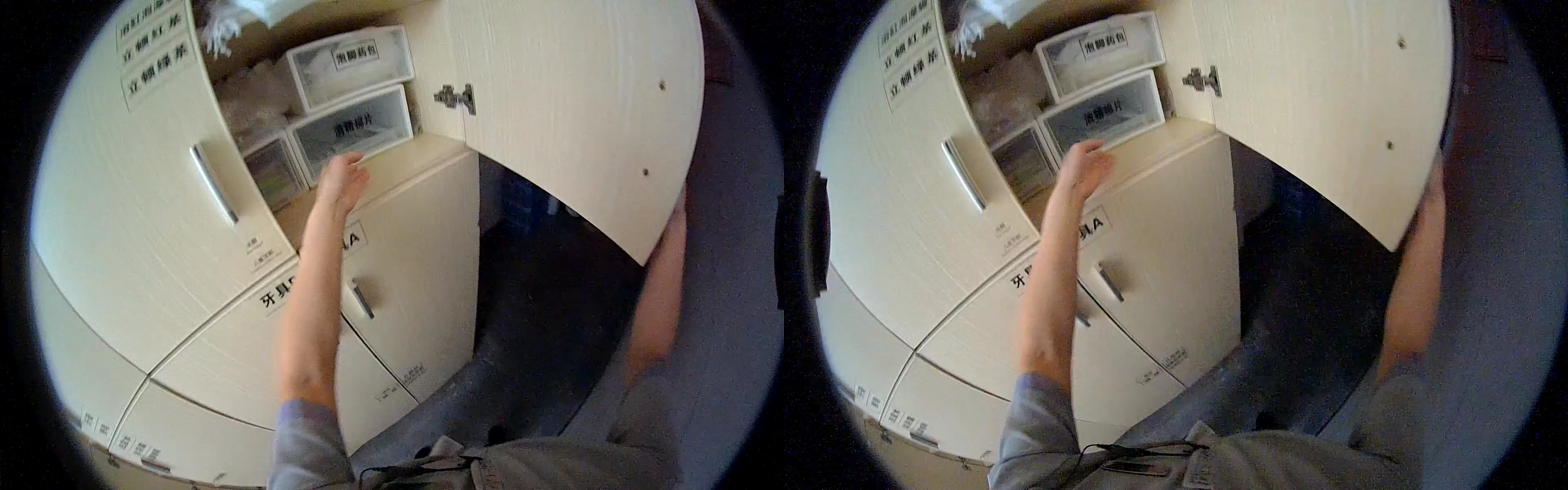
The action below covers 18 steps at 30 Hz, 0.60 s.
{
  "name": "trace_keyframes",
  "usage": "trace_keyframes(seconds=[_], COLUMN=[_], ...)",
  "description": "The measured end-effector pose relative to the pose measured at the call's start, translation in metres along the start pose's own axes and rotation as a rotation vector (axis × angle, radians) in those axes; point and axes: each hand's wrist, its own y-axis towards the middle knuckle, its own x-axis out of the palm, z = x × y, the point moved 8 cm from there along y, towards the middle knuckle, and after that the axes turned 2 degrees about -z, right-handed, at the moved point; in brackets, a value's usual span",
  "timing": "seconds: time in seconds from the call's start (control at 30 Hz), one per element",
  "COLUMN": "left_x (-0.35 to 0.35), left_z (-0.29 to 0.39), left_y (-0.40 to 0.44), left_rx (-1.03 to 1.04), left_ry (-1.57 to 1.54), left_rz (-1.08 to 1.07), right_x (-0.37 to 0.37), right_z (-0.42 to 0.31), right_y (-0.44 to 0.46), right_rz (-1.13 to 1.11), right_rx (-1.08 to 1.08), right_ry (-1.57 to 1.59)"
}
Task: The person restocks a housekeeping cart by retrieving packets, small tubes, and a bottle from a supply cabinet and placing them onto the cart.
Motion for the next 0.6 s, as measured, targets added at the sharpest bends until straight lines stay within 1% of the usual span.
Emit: trace_keyframes(seconds=[0.03, 0.07, 0.13, 0.2, 0.27, 0.3, 0.33, 0.37, 0.4, 0.43, 0.47, 0.5, 0.57, 0.6], left_x=[-0.009, 0.002, 0.005, 0.015, 0.011, 0.009, 0.007, 0.007, 0.019, 0.034, 0.051, 0.068, 0.093, 0.102], left_z=[-0.016, -0.003, -0.003, 0.005, -0.005, -0.008, -0.008, -0.012, -0.01, -0.003, 0.002, 0.01, 0.019, 0.023], left_y=[0.036, 0.043, 0.038, 0.03, 0.018, 0.018, 0.018, 0.009, -0.002, -0.016, -0.04, -0.069, -0.118, -0.139], left_rx=[-0.068, -0.035, -0.016, -0.001, -0.029, -0.024, -0.016, -0.02, 0.062, 0.143, 0.156, 0.165, 0.213, 0.195], left_ry=[-0.02, -0.007, -0.492, -0.528, -0.554, -0.559, -0.57, -0.57, -0.573, -0.571, -0.549, -0.528, -0.454, -0.426], left_rz=[0.06, 0.072, 0.45, 0.49, 0.548, 0.492, 0.436, 0.455, 0.345, 0.229, 0.178, 0.128, 0.018, -0.003], right_x=[-0.019, -0.035, -0.061, -0.081, -0.099, -0.108, -0.119, -0.13, -0.137, -0.142, -0.091, -0.02, 0.102, 0.163], right_z=[0.016, 0.032, 0.057, 0.073, 0.077, 0.072, 0.052, 0.026, 0.006, -0.016, -0.042, -0.082, -0.125, -0.144], right_y=[0.013, 0.026, 0.047, 0.062, 0.071, 0.069, 0.059, 0.044, 0.02, 0.004, -0.006, -0.019, -0.029, -0.034], right_rz=[0.034, 0.07, 0.133, 0.195, 0.283, 0.349, 0.482, 0.57, 0.698, 0.532, 0.239, 0.032, -0.162, -0.258], right_rx=[0.031, 0.059, 0.103, 0.137, 0.16, 0.16, 0.042, -0.163, -0.395, -0.717, -0.685, -0.754, -0.783, -0.802], right_ry=[0.028, 0.05, 0.085, 0.1, 0.061, 0.04, 0.052, 0.131, 0.234, 0.181, 0.385, 0.191, 0.012, -0.075])
